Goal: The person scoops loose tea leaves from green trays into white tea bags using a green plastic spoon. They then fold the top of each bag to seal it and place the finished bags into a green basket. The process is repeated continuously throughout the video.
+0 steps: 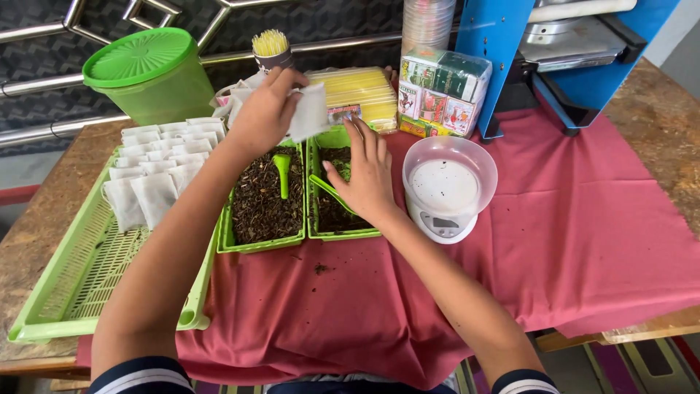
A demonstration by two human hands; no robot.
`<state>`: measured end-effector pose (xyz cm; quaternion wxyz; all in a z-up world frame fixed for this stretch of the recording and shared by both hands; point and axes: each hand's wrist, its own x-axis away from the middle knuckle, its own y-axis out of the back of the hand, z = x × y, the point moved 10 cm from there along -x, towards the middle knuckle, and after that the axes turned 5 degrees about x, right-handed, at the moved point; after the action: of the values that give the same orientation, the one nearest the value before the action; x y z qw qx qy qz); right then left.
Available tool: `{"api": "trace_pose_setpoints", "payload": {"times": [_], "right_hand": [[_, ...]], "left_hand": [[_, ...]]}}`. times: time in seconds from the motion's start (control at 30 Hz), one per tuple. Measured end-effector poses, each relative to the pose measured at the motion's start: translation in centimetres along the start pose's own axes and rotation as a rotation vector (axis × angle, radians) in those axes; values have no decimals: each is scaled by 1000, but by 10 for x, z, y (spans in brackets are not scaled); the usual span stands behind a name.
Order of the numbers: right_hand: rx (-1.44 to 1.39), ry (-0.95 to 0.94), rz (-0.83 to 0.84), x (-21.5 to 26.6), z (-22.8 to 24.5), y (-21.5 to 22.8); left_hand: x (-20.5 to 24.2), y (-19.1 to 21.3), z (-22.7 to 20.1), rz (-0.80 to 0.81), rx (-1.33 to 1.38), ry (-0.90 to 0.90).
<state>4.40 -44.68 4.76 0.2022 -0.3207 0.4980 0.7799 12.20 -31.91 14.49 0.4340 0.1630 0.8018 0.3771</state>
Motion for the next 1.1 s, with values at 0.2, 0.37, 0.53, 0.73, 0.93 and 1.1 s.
{"api": "trace_pose_setpoints", "payload": {"times": [0.2, 0.37, 0.53, 0.73, 0.93, 1.1], "right_hand": [[-126, 63, -143, -1, 16, 29], [-254, 104, -278, -1, 5, 39], [-362, 96, -303, -3, -1, 42], [-398, 61, -325, -5, -3, 55], [-450, 93, -297, -7, 1, 56], [-442, 86, -274, -4, -3, 49]], "left_hand": [[0, -20, -43, 70, 103, -15], [-1, -28, -39, -11, 57, 5], [4, -31, -35, -157, 134, 26], [29, -15, -27, -363, 307, 69], [50, -36, -15, -293, 632, 149], [64, -33, 7, -467, 670, 118]]}}
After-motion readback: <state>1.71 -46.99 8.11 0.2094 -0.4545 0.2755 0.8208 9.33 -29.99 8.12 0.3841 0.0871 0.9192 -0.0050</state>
